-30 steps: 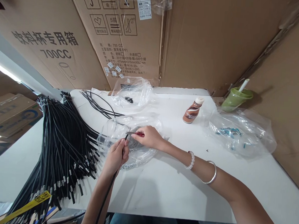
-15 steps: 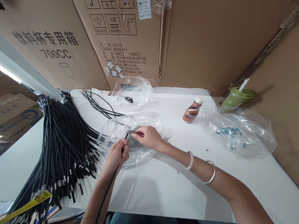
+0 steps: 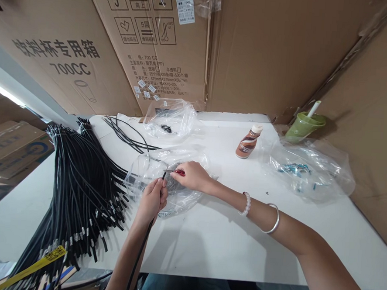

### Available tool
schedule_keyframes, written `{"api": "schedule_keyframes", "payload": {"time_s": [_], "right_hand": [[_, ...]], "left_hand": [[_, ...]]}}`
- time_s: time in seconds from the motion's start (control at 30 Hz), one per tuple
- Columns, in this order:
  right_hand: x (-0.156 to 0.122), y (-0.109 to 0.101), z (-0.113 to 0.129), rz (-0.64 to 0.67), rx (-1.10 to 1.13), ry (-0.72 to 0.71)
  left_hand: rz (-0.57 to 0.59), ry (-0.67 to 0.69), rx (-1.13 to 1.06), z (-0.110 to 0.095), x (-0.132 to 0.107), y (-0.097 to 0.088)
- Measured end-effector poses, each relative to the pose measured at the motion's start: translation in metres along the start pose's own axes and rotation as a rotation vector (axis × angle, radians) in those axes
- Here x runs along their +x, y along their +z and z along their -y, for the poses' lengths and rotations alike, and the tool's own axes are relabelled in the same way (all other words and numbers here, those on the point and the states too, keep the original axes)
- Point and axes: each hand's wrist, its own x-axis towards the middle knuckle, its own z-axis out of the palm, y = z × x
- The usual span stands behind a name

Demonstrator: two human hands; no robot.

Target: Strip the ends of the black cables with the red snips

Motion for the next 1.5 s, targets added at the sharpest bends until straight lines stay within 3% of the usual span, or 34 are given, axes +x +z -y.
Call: {"api": "schedule_keyframes", "payload": {"time_s": [0.27, 0.53, 0.73, 1.03, 1.5], "right_hand": [[-0.003, -0.002, 0.003, -0.022, 0.035, -0.011], [-0.013, -0.01, 0.003, -0.131, 0.1, -0.045], [-0.015, -0.002, -0.004, -0.114, 0.087, -0.095], [-0.015, -0.003, 0.0, -0.069, 0.108, -0.066], [-0.006, -0.011, -0.001, 0.064, 0.164, 0.0]], "left_hand": [[0.055, 0.023, -0.067, 0.0, 0.001, -0.001], [0.238, 0.053, -0.301, -0.013, -0.016, 0.003], [0.357, -0.049, -0.512, -0.027, -0.023, 0.003], [0.472, -0.149, -0.752, -0.02, -0.02, 0.001], [0.444, -0.206, -0.72, -0.02, -0.021, 0.002]]}}
